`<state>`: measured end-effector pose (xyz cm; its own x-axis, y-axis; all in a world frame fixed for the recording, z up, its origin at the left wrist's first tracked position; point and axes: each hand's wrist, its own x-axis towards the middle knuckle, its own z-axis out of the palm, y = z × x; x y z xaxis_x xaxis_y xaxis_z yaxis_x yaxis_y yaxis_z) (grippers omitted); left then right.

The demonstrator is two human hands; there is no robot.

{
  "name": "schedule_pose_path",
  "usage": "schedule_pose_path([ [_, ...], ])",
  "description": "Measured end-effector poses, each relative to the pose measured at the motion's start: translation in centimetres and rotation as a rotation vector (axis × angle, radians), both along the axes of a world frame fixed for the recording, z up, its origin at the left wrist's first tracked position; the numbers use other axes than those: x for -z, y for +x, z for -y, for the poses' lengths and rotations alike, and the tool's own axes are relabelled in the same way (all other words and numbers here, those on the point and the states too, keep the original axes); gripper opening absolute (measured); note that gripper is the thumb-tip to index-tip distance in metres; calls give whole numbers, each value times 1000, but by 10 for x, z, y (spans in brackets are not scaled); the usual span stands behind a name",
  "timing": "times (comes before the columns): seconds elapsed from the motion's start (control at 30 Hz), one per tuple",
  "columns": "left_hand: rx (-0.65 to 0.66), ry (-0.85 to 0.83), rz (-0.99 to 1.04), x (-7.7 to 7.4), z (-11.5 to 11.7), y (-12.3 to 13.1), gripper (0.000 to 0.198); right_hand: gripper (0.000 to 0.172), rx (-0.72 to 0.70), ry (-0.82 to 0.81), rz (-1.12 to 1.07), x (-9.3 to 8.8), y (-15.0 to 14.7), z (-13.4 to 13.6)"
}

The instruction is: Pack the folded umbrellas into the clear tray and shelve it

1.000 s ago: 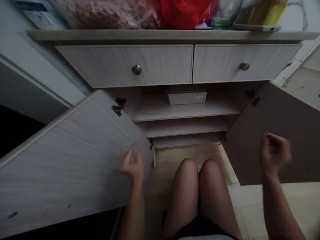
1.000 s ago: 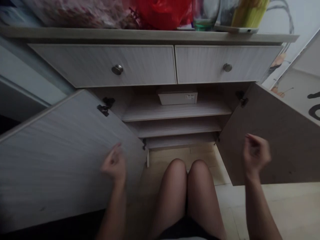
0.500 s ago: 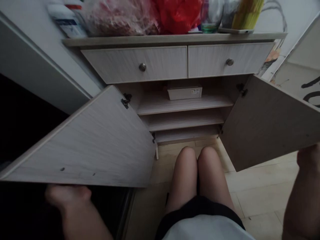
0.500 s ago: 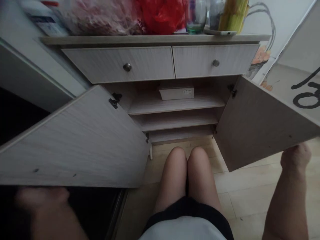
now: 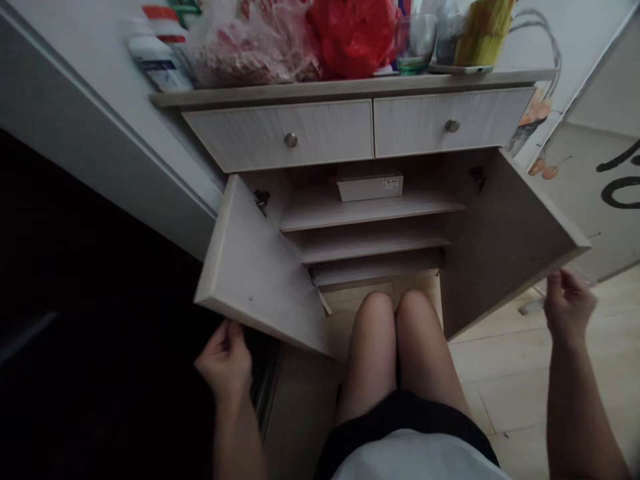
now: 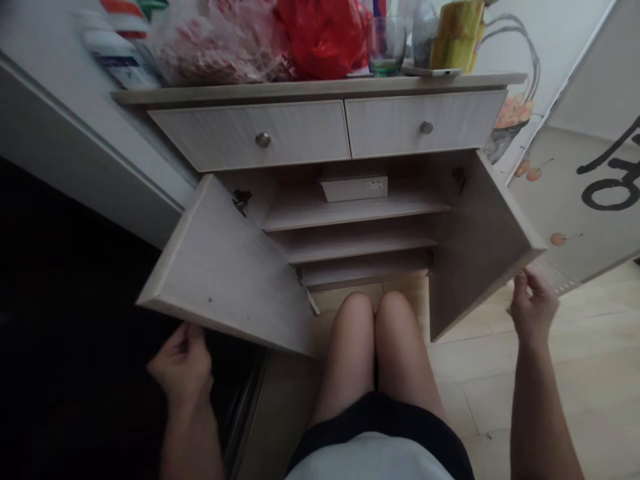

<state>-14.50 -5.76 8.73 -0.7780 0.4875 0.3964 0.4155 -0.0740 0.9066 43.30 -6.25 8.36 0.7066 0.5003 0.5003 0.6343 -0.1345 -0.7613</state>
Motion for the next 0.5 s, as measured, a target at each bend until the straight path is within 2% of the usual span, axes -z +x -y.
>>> schedule_pose_path([
  [0.03, 17, 5, -42, 3, -4, 7, 24, 49, -61, 43, 12, -1, -10, -2],
  [0.1, 52, 12, -132, 9, -15, 21, 28, 41, -145, 31, 38, -3, -30, -10],
  [0.2, 178, 27, -238, 12, -35, 48, 31, 40, -288, 13, 101, -7, -62, -31],
  [0.37, 469, 79, -240, 7, -85, 107, 38, 41, -486, 140, 194, -9, -120, -90],
  [0.5, 596, 93, -227, 6, -136, 149, 34, 42, -561, 121, 172, -14, -162, -140],
])
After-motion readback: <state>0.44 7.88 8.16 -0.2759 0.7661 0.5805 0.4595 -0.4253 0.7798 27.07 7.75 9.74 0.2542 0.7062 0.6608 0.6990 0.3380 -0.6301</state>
